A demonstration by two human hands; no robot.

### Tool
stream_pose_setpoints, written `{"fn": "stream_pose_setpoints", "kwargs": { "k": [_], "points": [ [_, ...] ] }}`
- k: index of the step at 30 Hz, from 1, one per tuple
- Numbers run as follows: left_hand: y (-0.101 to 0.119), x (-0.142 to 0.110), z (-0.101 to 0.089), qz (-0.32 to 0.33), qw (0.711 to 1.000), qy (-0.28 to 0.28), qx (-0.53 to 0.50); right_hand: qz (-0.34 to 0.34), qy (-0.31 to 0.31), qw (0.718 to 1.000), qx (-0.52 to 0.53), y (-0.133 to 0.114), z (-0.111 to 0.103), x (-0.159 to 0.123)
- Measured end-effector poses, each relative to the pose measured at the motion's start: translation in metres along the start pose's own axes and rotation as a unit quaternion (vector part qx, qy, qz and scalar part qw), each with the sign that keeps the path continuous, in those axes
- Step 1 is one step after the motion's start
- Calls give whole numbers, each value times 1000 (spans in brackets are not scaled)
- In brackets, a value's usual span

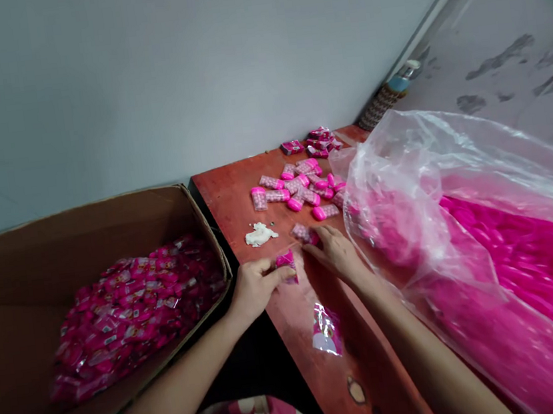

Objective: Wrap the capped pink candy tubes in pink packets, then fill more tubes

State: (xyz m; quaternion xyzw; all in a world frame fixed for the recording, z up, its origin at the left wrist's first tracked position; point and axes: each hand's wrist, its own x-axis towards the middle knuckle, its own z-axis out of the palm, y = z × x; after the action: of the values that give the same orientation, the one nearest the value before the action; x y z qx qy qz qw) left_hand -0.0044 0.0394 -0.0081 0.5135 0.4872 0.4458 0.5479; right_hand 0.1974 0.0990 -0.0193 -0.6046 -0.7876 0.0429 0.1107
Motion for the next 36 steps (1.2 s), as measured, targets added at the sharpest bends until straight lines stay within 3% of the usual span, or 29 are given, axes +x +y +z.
{"fn": "stream_pose_setpoints", "kwargs": {
  "k": [2, 5, 7, 10, 20, 29, 36],
  "points": [
    [-3, 17, -1, 139, 979, -49, 143, -29, -7, 999, 17, 5, -1, -3],
    [-12, 37, 5, 278, 900, -140, 305, -41, -24, 999, 20, 4, -6, -10],
    [-19, 45, 11, 305, 861, -175, 368, -50, -36, 998, 11, 0, -10, -15],
    [-24, 51, 16, 309, 838, -195, 406, -94, -67, 993, 12, -3, -17, -22],
    [-25, 57, 13, 305, 848, -208, 380, -230, -154, 955, 107, 41, -23, 1],
    [-29, 54, 15, 304, 854, -195, 374, -248, -186, 940, 141, 42, -24, 14],
    [-20, 57, 13, 275, 879, -215, 324, -251, -157, 954, 51, 35, -30, 12]
  ]
}}
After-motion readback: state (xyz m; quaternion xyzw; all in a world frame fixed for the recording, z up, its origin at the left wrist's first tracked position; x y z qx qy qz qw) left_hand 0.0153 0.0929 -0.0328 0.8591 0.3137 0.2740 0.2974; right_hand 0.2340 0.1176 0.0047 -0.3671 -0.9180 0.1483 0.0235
